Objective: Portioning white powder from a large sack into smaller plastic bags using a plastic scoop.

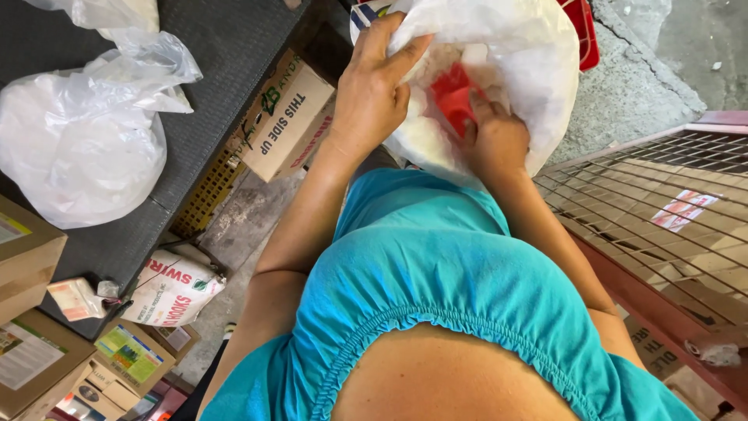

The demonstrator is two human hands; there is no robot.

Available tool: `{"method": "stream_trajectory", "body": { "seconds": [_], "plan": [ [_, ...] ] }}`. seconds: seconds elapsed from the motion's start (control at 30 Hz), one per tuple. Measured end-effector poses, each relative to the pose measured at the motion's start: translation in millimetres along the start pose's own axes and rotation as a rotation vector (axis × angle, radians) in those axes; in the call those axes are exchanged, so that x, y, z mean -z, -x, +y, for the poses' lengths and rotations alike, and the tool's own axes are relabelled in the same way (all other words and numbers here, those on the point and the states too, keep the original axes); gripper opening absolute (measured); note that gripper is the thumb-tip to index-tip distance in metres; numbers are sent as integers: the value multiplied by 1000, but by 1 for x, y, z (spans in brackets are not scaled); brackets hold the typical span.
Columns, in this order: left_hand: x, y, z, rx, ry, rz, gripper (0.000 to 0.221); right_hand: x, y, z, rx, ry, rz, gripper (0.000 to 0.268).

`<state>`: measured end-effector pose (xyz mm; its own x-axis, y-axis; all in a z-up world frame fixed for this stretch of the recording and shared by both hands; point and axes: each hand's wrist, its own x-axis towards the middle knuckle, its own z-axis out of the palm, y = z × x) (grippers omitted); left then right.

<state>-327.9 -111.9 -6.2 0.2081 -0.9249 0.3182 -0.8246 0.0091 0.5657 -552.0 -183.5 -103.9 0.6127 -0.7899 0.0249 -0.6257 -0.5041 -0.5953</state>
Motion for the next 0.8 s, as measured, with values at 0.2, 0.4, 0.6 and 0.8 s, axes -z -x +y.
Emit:
{"method": "stream_trajectory", "body": {
  "seconds": [0.2, 0.4, 0.6, 0.8],
  "plan": [
    [-6, -3, 4, -19, -4, -2, 65, -32, -4, 16, 2, 142, -23, 49],
    [-3, -5, 12, -67, -3, 37, 61, -32, -17, 10, -64, 0, 67, 44],
    [-2, -3, 9, -18, 31, -18, 64, -29, -20, 1, -95, -75, 92, 44],
    [-5, -3, 3, -43, 37, 12, 64, -37, -26, -6, -81, -95, 83, 53]
  ]
}}
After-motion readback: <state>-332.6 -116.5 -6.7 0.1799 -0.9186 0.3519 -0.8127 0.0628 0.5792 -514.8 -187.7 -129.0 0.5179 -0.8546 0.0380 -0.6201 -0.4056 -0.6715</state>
